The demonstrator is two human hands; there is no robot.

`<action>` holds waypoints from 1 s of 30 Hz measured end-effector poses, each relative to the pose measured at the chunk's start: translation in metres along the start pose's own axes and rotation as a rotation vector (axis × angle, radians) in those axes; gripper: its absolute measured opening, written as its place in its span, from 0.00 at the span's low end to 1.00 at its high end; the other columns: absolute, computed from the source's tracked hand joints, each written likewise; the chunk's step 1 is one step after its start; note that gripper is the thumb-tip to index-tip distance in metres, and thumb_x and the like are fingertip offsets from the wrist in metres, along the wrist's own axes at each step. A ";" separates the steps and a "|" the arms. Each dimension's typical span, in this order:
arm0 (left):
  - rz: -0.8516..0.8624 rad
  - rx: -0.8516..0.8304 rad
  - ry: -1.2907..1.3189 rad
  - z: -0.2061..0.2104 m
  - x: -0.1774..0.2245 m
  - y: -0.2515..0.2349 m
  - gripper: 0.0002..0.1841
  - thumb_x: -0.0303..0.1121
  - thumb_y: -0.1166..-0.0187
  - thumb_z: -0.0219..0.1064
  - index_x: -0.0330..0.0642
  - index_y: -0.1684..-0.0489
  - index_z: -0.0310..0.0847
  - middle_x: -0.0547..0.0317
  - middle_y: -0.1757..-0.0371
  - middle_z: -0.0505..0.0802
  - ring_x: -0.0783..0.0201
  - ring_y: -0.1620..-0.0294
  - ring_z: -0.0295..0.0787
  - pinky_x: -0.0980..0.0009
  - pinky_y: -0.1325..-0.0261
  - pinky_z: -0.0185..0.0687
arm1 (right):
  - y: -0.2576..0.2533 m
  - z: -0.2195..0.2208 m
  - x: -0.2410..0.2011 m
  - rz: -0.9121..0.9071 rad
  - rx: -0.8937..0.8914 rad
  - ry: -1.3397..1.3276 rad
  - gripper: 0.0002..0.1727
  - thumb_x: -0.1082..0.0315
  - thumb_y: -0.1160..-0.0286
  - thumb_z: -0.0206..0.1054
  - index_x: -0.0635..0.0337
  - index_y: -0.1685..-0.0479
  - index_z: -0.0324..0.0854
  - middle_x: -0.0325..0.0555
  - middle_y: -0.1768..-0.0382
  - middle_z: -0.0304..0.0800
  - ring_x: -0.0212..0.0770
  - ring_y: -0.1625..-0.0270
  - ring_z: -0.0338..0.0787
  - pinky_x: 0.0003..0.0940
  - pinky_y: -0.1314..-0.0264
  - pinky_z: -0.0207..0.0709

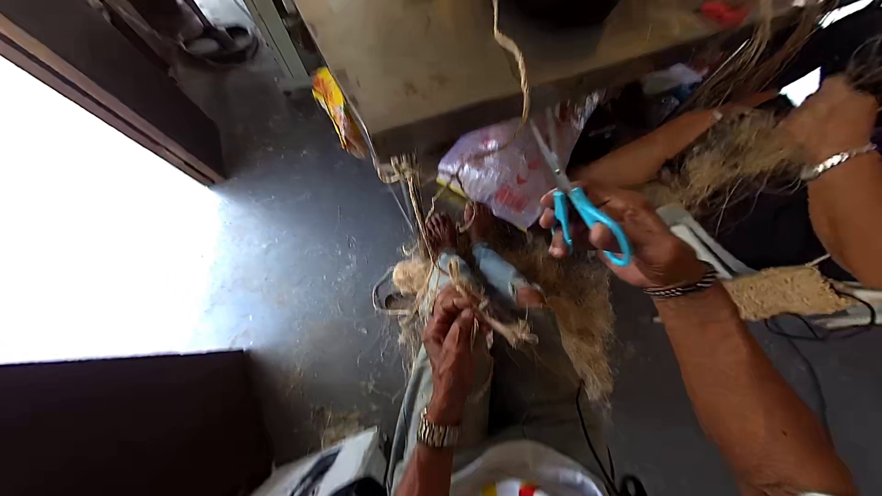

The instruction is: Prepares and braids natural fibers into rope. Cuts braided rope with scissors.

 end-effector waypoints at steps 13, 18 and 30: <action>-0.055 -0.042 -0.040 -0.002 -0.013 0.008 0.20 0.21 0.31 0.68 0.44 0.39 0.84 0.57 0.54 0.92 0.63 0.61 0.91 0.65 0.56 0.92 | 0.163 0.083 0.114 0.337 -0.249 -0.197 0.39 0.41 0.24 0.71 0.67 0.29 0.75 0.45 0.42 0.89 0.31 0.55 0.90 0.26 0.55 0.87; -0.032 -0.087 -0.068 -0.002 -0.013 0.007 0.21 0.22 0.31 0.70 0.45 0.37 0.83 0.57 0.45 0.90 0.64 0.59 0.91 0.65 0.56 0.92 | 0.154 0.092 0.135 0.370 -0.230 -0.207 0.39 0.39 0.25 0.71 0.66 0.30 0.76 0.43 0.44 0.90 0.30 0.56 0.91 0.24 0.57 0.86; -0.085 -0.123 -0.049 -0.001 -0.015 0.007 0.24 0.20 0.31 0.69 0.44 0.33 0.82 0.54 0.45 0.92 0.63 0.60 0.91 0.65 0.56 0.93 | 0.142 0.094 0.157 0.381 -0.163 -0.277 0.37 0.42 0.25 0.72 0.66 0.30 0.76 0.42 0.43 0.89 0.32 0.54 0.91 0.29 0.53 0.88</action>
Point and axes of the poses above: each hand's wrist, its own y-axis away from the middle knuckle, its own z-axis out of the palm, x = y × z, the point moved 10 cm from there along -y, towards the middle knuckle
